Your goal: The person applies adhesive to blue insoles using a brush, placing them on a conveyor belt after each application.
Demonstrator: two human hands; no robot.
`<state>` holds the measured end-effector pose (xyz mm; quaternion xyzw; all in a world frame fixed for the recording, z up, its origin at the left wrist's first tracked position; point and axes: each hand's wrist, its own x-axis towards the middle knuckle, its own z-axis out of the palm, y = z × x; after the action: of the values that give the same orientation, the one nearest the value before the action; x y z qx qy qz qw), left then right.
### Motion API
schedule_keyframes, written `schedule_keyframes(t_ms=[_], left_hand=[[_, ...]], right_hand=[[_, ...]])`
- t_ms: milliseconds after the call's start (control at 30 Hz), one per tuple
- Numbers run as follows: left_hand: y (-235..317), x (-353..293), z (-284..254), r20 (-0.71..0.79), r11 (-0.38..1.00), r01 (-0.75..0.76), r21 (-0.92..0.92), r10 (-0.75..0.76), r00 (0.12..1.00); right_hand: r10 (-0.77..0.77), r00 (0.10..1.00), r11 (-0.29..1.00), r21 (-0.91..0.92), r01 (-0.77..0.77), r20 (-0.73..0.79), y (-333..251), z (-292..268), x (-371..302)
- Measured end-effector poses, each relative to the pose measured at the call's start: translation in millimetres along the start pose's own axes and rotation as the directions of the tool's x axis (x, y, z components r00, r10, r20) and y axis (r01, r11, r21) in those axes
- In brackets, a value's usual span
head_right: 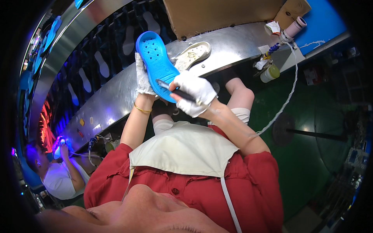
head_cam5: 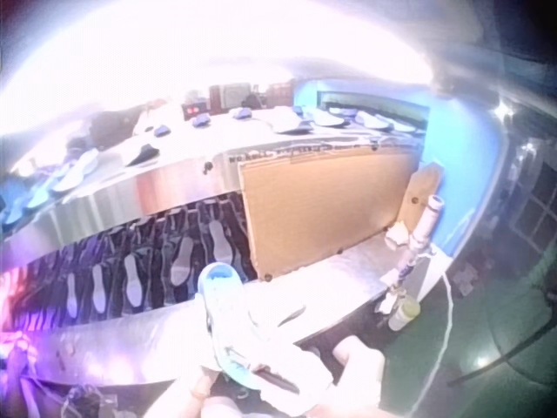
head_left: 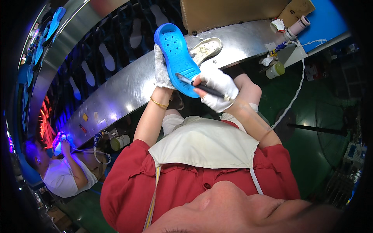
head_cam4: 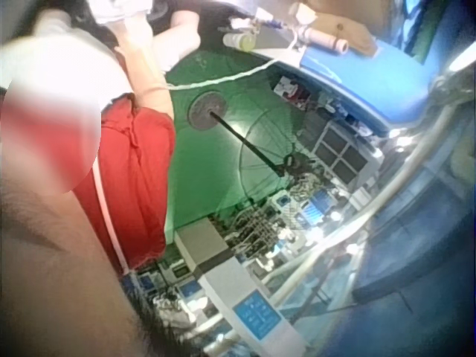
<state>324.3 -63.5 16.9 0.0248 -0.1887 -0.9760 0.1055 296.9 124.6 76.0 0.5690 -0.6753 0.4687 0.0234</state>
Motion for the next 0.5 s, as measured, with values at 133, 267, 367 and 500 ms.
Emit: schedule_keyframes(t_ms=[133, 267, 367, 500], left_hand=[[11.4, 1.3, 3.1, 0.074, 0.996, 0.075, -0.054, -0.071, 0.995], [-5.2, -17.2, 27.0, 0.213, 0.977, 0.098, -0.188, -0.057, 0.975], [-19.5, -18.1, 20.0, 0.251, 0.979, 0.068, -0.193, -0.018, 0.968], [-28.4, -4.5, -2.2, 0.183, 0.997, -0.02, -0.074, 0.033, 0.983]], right_hand=[[0.298, 0.941, 0.792, 0.51, -0.336, 0.157, 1.9, 0.5, -3.5], [0.514, 0.857, 0.706, 0.554, -0.441, 0.027, 26.5, -22.2, 6.5], [0.464, 0.885, 0.738, 0.568, -0.364, -0.036, 27.5, -25.8, 7.6], [0.303, 0.953, 0.777, 0.584, -0.234, -0.022, 8.5, 8.4, -4.8]])
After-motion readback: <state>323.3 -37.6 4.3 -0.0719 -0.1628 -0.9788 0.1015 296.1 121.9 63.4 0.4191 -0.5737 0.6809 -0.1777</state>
